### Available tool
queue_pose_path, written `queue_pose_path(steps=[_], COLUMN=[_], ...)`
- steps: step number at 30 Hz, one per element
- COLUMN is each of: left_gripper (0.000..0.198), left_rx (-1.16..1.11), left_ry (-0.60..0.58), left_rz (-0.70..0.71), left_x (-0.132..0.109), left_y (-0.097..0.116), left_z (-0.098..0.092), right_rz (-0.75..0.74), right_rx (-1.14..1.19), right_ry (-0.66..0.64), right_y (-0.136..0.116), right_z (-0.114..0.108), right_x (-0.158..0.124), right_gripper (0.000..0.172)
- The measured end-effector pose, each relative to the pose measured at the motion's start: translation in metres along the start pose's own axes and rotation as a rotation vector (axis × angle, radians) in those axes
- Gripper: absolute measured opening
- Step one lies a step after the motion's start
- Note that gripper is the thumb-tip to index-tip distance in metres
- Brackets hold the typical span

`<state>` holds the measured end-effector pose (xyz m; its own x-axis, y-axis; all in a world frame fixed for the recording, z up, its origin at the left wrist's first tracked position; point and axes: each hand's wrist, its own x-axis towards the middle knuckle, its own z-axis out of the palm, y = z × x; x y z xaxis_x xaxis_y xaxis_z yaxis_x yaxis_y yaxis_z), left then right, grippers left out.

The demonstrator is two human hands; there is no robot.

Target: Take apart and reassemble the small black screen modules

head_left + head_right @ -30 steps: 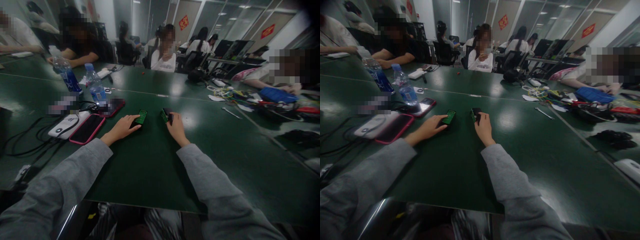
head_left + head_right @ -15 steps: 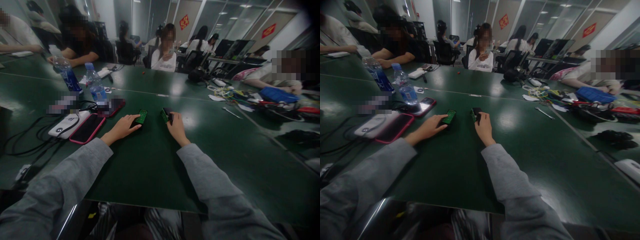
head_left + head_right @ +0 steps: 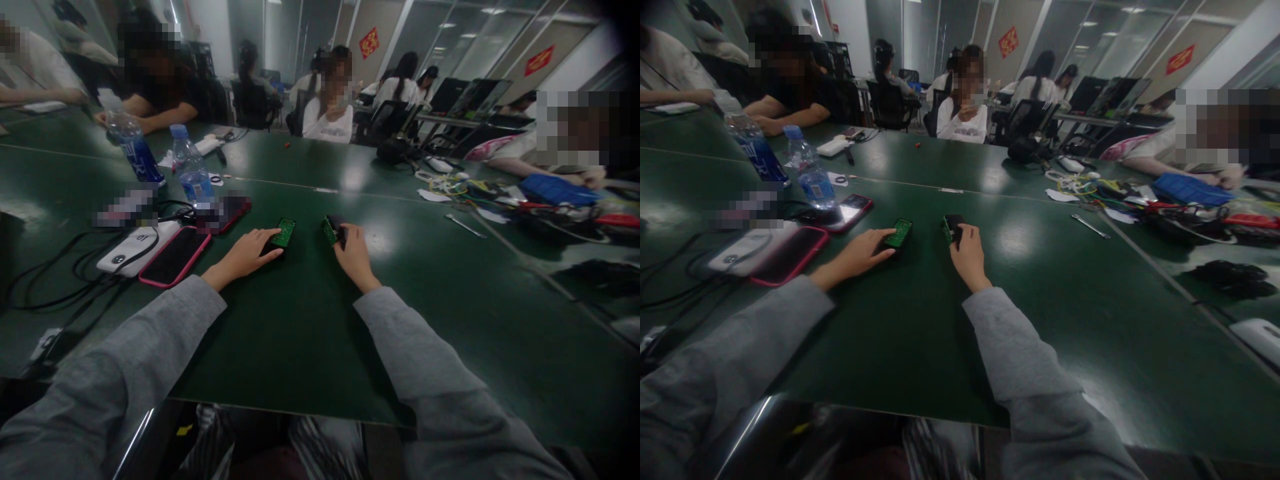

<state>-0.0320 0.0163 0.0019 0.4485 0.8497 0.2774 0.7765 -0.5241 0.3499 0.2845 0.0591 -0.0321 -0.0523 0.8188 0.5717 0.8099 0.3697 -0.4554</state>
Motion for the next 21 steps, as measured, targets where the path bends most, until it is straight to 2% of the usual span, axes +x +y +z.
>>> queue_pose_path(steps=[21], left_gripper=[0.066], left_rx=[-0.004], left_ry=[-0.007], left_rz=[-0.002], left_x=[0.0003], left_y=[-0.0009], left_z=[-0.0007], right_rz=[0.013], right_rx=[0.007], right_ry=[-0.025], right_y=[-0.0031], right_z=[-0.0029], right_x=[-0.0003], right_gripper=[0.045])
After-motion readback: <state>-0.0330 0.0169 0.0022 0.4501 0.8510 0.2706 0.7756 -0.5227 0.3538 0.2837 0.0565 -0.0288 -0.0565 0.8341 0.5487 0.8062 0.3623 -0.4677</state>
